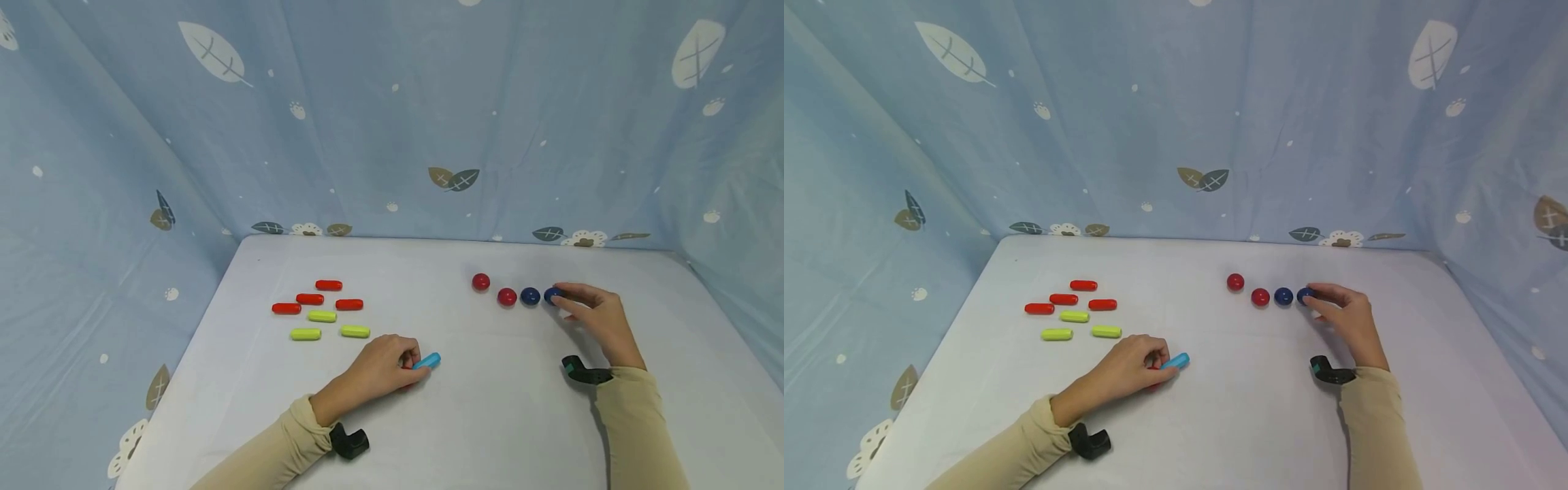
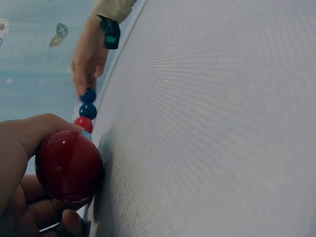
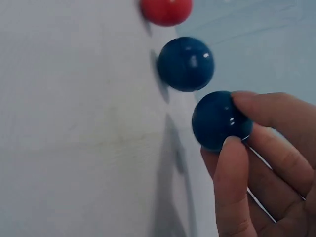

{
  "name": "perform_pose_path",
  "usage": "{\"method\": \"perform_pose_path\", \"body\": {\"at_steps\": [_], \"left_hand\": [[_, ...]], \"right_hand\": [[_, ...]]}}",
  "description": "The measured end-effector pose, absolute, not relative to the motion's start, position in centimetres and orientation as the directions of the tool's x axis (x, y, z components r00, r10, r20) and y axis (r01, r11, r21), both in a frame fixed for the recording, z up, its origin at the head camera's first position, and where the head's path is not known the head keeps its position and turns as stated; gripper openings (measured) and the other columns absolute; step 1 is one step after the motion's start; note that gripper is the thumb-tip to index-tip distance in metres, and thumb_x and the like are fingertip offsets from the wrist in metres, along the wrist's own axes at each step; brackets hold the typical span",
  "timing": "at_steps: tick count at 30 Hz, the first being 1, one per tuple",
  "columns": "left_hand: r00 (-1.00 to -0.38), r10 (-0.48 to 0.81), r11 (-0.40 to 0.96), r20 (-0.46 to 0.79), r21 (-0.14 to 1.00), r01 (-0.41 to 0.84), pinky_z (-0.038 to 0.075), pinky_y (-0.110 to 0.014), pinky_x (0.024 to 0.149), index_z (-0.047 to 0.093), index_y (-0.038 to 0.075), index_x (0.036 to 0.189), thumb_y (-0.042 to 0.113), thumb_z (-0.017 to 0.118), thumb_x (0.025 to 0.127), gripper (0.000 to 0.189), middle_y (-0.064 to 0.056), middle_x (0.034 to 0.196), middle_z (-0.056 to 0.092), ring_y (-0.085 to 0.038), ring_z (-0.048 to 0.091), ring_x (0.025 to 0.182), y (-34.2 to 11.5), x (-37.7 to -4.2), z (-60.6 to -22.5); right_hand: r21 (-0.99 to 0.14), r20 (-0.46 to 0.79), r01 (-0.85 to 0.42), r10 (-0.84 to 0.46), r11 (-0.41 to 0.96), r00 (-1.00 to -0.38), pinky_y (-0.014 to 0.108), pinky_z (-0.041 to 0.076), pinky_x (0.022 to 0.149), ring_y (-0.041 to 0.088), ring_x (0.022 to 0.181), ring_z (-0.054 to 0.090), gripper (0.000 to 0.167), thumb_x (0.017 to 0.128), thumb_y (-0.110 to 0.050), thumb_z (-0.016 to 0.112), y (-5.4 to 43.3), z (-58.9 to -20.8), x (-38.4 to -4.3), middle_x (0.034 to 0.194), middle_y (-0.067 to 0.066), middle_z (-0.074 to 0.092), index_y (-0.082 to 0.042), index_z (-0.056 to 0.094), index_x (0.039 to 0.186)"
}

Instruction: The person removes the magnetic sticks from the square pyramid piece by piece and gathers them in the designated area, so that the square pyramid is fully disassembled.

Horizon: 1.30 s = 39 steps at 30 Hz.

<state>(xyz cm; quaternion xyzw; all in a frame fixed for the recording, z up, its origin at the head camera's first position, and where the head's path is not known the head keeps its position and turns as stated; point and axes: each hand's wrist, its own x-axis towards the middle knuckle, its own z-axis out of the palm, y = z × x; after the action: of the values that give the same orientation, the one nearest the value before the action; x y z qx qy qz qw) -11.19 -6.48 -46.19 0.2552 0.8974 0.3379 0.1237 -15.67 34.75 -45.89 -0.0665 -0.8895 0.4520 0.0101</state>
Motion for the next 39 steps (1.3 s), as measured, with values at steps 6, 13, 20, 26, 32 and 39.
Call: {"method": "perform_pose_path", "body": {"at_steps": [6,13,20,26,32,39], "left_hand": [[-0.839,0.542,0.647,-0.047,0.66,0.381,0.038,-0.018,0.064,0.062,0.023,0.078,0.034,0.076,0.09,0.022,0.016,0.068,0.054,0.0,0.048,0.069,-6.5,-11.2,-46.2],[-0.837,0.546,0.64,-0.04,0.665,0.386,0.039,-0.018,0.064,0.063,0.023,0.078,0.032,0.077,0.09,0.021,0.016,0.068,0.054,0.0,0.048,0.069,-6.5,-11.2,-46.3],[-0.839,0.542,0.639,-0.056,0.675,0.368,0.04,-0.018,0.065,0.065,0.022,0.082,0.032,0.075,0.091,0.017,0.016,0.067,0.056,0.0,0.05,0.07,-6.6,-11.3,-46.3],[-0.835,0.543,0.594,-0.085,0.742,0.311,0.043,-0.019,0.064,0.069,0.021,0.086,0.031,0.075,0.092,0.014,0.015,0.069,0.061,0.0,0.053,0.067,-6.8,-11.6,-46.4],[-0.841,0.528,0.489,-0.115,0.851,0.191,0.049,-0.02,0.065,0.07,0.021,0.09,0.029,0.077,0.093,0.011,0.01,0.079,0.068,-0.004,0.06,0.071,-7.3,-12.3,-46.5],[-0.851,0.51,0.325,-0.127,0.944,0.054,0.051,-0.022,0.066,0.063,0.012,0.098,0.019,0.078,0.091,0.017,0.0,0.091,0.071,-0.01,0.07,0.073,-7.7,-12.7,-46.4]], "right_hand": [[-0.775,-0.075,0.136,0.124,0.618,-0.99,0.017,0.057,0.071,-0.016,0.089,0.057,0.058,0.096,-0.044,0.073,34.7,-46.6,-15.8,0.141,0.022,0.063,-0.006,0.064,0.139],[-0.779,-0.059,0.117,0.114,0.617,-0.992,0.017,0.058,0.071,-0.019,0.09,0.057,0.058,0.096,-0.042,0.073,34.8,-47.1,-16.0,0.141,0.023,0.061,-0.004,0.063,0.139],[-0.795,-0.035,0.108,0.133,0.597,-0.991,0.017,0.058,0.071,-0.017,0.092,0.057,0.06,0.097,-0.045,0.071,34.8,-47.0,-15.9,0.143,0.024,0.06,-0.005,0.062,0.141],[-0.832,0.084,0.041,0.2,0.553,-0.976,0.015,0.057,0.071,-0.012,0.103,0.06,0.05,0.097,-0.041,0.071,33.7,-46.1,-15.8,0.129,-0.002,0.069,-0.007,0.067,0.134],[-0.859,0.165,-0.051,0.181,0.509,-0.97,0.015,0.057,0.07,-0.009,0.111,0.059,0.039,0.097,-0.033,0.073,31.2,-45.0,-16.0,0.125,-0.004,0.073,-0.008,0.072,0.127],[-0.885,0.107,-0.129,-0.074,0.447,-0.991,0.026,0.061,0.069,0.004,0.108,0.062,0.038,0.096,-0.029,0.076,27.2,-44.8,-16.1,0.125,0.005,0.073,-0.007,0.071,0.127]]}}
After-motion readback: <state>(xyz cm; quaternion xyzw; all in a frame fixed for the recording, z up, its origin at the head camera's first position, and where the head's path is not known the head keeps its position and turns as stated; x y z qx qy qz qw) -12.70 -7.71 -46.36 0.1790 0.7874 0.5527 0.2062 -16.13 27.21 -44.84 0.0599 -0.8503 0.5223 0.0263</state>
